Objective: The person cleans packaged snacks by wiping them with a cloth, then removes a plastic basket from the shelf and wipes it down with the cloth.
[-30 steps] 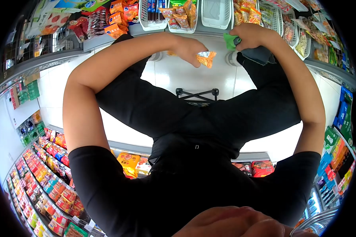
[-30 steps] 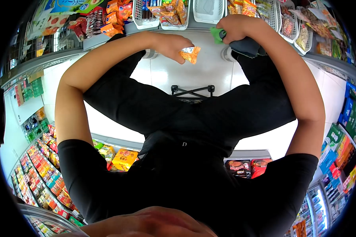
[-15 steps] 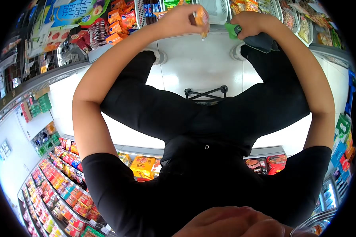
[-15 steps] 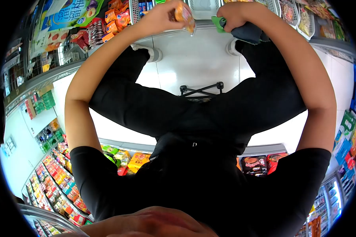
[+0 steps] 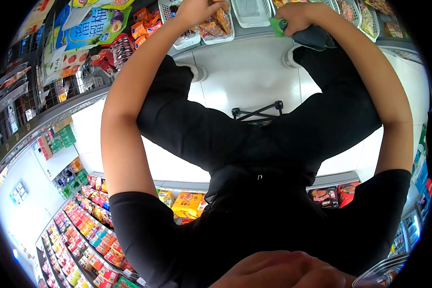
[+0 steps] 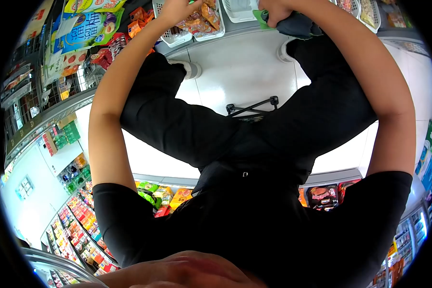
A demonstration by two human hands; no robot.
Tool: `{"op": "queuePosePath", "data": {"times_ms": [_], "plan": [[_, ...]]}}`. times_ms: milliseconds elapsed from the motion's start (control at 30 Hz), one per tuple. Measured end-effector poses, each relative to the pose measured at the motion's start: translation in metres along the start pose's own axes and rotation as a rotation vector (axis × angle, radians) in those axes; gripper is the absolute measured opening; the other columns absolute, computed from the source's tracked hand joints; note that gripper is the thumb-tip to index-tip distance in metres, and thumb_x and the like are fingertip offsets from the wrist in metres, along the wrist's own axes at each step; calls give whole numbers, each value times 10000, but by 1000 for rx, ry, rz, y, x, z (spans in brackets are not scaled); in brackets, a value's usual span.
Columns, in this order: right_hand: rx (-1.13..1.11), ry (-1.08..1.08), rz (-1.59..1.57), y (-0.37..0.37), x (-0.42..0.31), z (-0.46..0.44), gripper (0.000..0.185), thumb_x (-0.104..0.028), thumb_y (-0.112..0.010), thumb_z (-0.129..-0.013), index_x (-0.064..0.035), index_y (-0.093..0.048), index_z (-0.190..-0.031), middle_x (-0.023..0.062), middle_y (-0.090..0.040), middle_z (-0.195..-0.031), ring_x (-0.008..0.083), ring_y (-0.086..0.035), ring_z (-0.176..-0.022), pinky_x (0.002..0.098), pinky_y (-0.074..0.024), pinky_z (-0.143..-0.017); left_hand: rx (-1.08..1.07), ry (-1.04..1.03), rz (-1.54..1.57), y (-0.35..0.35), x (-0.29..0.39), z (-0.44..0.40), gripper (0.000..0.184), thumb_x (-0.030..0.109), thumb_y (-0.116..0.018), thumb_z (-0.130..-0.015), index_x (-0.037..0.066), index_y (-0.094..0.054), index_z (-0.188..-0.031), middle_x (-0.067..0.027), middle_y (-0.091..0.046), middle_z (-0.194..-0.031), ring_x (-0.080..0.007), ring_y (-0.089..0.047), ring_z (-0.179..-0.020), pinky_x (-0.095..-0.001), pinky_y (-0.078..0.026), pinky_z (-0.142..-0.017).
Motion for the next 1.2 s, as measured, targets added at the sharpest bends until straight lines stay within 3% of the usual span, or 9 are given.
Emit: {"op": "queuePosePath", "data": {"times_ms": [267, 567, 667, 767, 867, 967, 1067, 1167, 1200], "plan": [[-7, -63, -53, -7, 19, 2, 473, -365, -745, -797, -56, -732, -1156, 202, -754, -1044, 351, -722, -975, 464, -560, -849, -229, 112, -315, -6, 2, -20, 475, 344, -654, -946, 133, -534, -1354, -254, -701, -1104, -444, -676, -1024, -541, -532, -863], [24, -36, -19, -6, 13, -3, 426, -367, -748, -795, -15, -762, -1033, 203, -761, -950, 348, -731, -891, 453, -568, -797, -62, -71, -535, -11, 5, -40, 305, 365, -643, -913, 85, -725, -1003, -219, -727, -1037, -422, -682, -1015, -533, -542, -870], [16, -29, -18, -6, 13, -3, 432, -361, -747, -797, -8, -758, -1044, 206, -759, -955, 347, -729, -894, 453, -565, -800, -80, -22, -545, -11, 9, -46, 267, 332, -738, -839, 91, -745, -955, -185, -741, -1029, -384, -706, -1007, -520, -559, -857], [12, 9, -43, -9, 14, -5, 433, -354, -748, -799, -7, -753, -1058, 207, -757, -960, 348, -726, -893, 452, -564, -803, -516, 24, -734, -17, 34, -36, 294, 282, -846, -723, 97, -758, -933, -147, -750, -1026, -349, -727, -997, -506, -574, -842], [11, -11, -40, -10, 18, -5, 434, -351, -753, -796, -16, -749, -1071, 206, -757, -971, 348, -724, -895, 452, -563, -805, -546, 71, -748, -17, 37, -35, 416, 241, -920, -622, 105, -765, -983, -114, -759, -994, -328, -744, -962, -490, -586, -823], [10, 9, -55, -12, 19, -8, 440, -354, -755, -795, -19, -747, -1081, 207, -756, -977, 350, -724, -897, 451, -563, -804, -602, 79, -739, -15, 41, -33, 412, 308, -858, -738, 109, -748, -1081, -145, -735, -1118, -348, -708, -1074, -497, -565, -901], [9, -7, -68, -11, 20, -7, 450, -358, -756, -794, -16, -744, -1087, 209, -756, -979, 353, -724, -902, 453, -563, -807, -188, -162, -633, -38, -14, -46, 461, 387, -738, -863, 113, -687, -1230, -206, -664, -1270, -379, -637, -1202, -509, -521, -993], [23, -10, -67, -11, 20, -7, 458, -359, -756, -795, -13, -742, -1094, 212, -755, -983, 357, -725, -910, 457, -564, -812, -148, 149, -439, -26, -26, -48, 503, 422, -619, -933, 108, -611, -1326, -264, -586, -1353, -423, -567, -1261, -519, -482, -1036], [24, -7, -59, -11, 21, -7, 461, -362, -756, -795, -13, -742, -1095, 213, -755, -988, 359, -725, -914, 458, -564, -814, -107, 97, -413, -23, -24, -48, 513, 425, -615, -931, 103, -600, -1329, -271, -598, -1320, -432, -579, -1233, -524, -487, -1019]]}}
Point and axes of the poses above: each hand's wrist, its own z-axis away from the middle knuckle, its own y-axis out of the back of the hand, x = y × z, the point moved 7 cm from there along -z, towards the middle knuckle
